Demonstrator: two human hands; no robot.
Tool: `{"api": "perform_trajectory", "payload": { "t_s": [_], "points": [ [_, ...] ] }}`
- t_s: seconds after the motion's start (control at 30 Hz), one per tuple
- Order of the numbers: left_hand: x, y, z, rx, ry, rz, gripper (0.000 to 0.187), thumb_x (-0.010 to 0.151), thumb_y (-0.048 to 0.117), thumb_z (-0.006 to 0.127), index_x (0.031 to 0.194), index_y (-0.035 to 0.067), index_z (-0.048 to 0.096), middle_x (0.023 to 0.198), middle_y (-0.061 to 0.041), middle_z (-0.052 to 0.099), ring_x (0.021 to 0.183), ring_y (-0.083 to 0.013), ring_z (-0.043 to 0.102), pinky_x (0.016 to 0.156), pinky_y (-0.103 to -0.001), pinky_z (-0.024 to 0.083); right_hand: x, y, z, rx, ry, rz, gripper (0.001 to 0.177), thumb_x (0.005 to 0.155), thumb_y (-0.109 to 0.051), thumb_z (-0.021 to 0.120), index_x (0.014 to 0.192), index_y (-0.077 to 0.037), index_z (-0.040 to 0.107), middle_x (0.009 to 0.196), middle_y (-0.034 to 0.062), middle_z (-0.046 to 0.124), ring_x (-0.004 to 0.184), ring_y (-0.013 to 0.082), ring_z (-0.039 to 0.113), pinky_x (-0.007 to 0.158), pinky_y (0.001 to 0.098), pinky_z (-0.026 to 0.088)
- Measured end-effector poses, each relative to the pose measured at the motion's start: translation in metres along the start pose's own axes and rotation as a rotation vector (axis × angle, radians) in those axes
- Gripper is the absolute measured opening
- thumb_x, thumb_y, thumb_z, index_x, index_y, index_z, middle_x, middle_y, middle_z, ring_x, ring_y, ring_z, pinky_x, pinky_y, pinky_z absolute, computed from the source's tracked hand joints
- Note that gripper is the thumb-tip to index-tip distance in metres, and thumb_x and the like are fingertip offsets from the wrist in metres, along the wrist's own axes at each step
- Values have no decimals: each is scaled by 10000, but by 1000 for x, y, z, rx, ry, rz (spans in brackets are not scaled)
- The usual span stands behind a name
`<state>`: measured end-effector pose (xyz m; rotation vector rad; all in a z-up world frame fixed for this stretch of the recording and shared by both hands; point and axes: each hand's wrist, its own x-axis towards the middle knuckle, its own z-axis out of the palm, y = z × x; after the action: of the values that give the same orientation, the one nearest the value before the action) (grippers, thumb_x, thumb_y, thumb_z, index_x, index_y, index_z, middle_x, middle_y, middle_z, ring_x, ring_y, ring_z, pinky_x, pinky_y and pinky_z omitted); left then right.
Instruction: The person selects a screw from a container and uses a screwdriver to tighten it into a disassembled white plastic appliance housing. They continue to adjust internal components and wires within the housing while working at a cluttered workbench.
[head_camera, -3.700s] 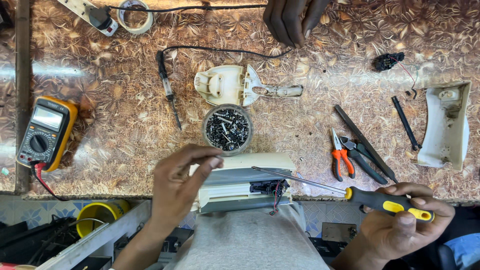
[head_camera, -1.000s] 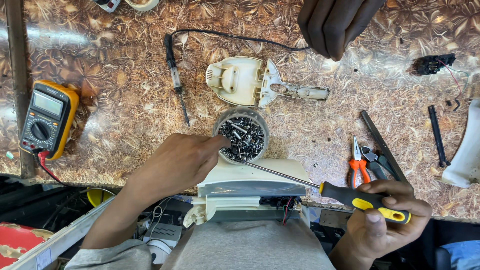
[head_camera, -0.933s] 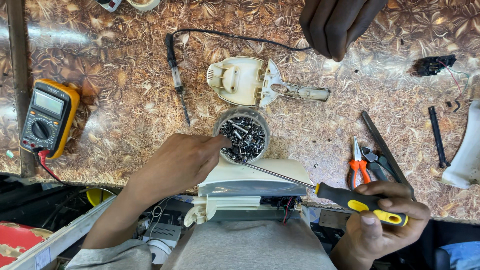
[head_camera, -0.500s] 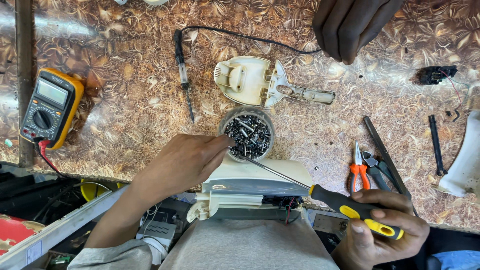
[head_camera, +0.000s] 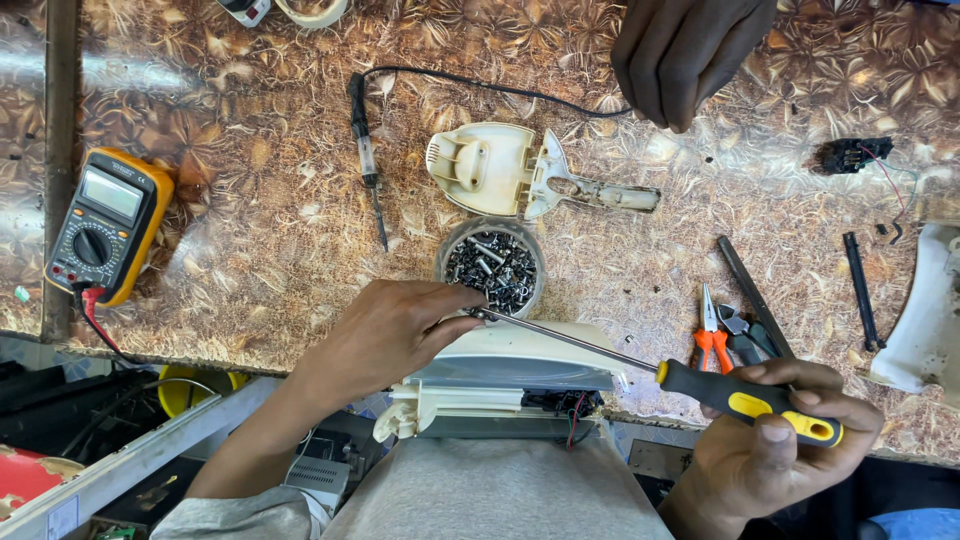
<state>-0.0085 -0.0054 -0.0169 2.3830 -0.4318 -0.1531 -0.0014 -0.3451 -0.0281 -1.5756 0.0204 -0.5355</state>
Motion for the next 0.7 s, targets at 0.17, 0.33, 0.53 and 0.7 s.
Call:
{"api": "perform_trajectory", "payload": {
  "t_s": [0.17, 0.33, 0.53, 0.7],
  "points": [
    [4, 9, -4, -29, 40, 39, 319, 1016, 325, 605, 1160, 68, 727, 1017, -79, 796, 833, -239, 775, 695, -393, 607, 0, 1, -3, 44, 8, 42, 399, 951, -379, 722, 1131, -181, 426, 976, 93, 464, 917, 214, 560, 937, 321, 488],
    [6, 10, -2, -73, 58, 42, 350, 1020, 324, 590, 1146, 27, 726, 1043, -87, 797, 852, -259, 776, 691, -406, 590, 1, 1, 0, 60, 26, 30, 396, 966, -391, 705, 1132, -180, 414, 970, 116, 463, 905, 217, 553, 939, 323, 474],
    [7, 10, -1, -140, 82, -7, 320, 1003, 299, 623, 1179, 53, 728, 1063, -78, 800, 742, -188, 781, 704, -341, 626, 0, 2, -1, 52, 53, 50, 411, 957, -394, 717, 1144, -184, 416, 984, 118, 475, 925, 212, 552, 941, 330, 478],
    [7, 12, 2, -210, 140, -68, 298, 974, 278, 672, 1206, 101, 736, 1130, -70, 791, 776, -165, 801, 733, -317, 658, -1, 7, -2, 84, 35, 53, 410, 932, -366, 740, 1119, -177, 427, 962, 103, 476, 921, 221, 560, 959, 330, 473]
  ]
}}
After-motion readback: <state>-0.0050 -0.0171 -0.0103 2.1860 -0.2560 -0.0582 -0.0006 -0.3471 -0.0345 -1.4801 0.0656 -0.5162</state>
